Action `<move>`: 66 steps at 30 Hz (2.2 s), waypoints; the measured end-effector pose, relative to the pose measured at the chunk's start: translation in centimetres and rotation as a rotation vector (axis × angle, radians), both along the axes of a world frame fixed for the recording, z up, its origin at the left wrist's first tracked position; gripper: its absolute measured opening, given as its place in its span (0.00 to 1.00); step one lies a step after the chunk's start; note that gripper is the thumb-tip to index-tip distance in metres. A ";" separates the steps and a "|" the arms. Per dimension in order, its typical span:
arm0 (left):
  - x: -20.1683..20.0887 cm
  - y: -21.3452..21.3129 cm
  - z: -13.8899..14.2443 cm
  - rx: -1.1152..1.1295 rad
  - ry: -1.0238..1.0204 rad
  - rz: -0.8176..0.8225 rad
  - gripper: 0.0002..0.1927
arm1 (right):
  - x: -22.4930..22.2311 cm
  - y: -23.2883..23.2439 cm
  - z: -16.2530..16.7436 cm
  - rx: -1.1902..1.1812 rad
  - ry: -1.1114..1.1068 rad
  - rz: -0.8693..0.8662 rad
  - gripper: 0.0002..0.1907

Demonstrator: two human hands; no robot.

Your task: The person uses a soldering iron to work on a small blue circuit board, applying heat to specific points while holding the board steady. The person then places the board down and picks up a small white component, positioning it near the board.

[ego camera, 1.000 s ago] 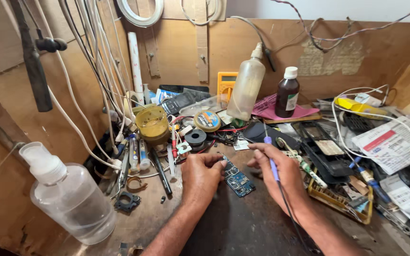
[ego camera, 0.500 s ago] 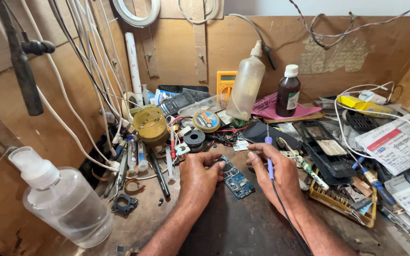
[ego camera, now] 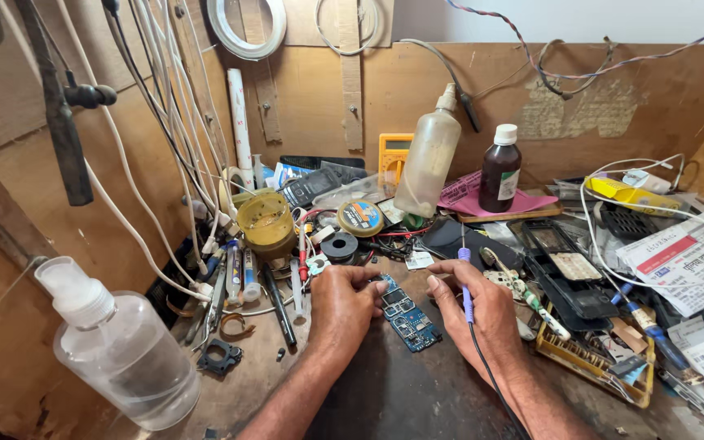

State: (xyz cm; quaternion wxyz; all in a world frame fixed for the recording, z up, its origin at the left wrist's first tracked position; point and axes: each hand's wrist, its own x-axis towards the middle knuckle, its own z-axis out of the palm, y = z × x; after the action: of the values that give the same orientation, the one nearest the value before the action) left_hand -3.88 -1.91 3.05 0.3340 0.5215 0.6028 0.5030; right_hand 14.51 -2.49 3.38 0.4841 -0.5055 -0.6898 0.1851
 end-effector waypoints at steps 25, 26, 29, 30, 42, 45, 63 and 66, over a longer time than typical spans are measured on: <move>1.6 -0.7 0.6 0.135 0.261 0.087 0.10 | 0.1 0.0 -0.1 0.019 -0.041 0.009 0.12; 1.6 -0.7 0.6 0.168 0.269 0.090 0.10 | 0.1 0.0 0.0 0.020 -0.023 0.007 0.12; 1.6 -0.8 0.6 0.217 0.271 0.096 0.10 | 0.0 -0.1 0.1 0.013 0.018 0.000 0.12; 1.6 -0.9 0.5 0.199 0.256 0.096 0.10 | 0.1 -0.1 0.1 0.004 0.020 -0.005 0.13; 1.7 -0.8 -0.4 0.248 0.163 0.082 0.11 | 0.6 -0.6 0.6 -0.080 0.216 0.054 0.26; 1.7 -0.6 -0.8 0.272 0.212 0.085 0.11 | 0.5 -0.7 0.7 -0.068 0.196 0.043 0.28; 2.0 -0.3 -0.9 0.266 0.299 0.087 0.10 | 0.7 -0.8 0.5 -0.064 0.212 0.046 0.29; 2.1 -0.5 -0.8 0.297 0.273 0.069 0.10 | 0.9 -1.0 0.6 -0.055 0.214 0.043 0.30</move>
State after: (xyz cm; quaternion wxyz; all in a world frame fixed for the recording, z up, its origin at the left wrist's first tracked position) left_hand -1.79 -2.40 2.29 0.1514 0.6075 0.5792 0.5221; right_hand 15.41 -3.48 3.94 0.5370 -0.4809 -0.6395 0.2672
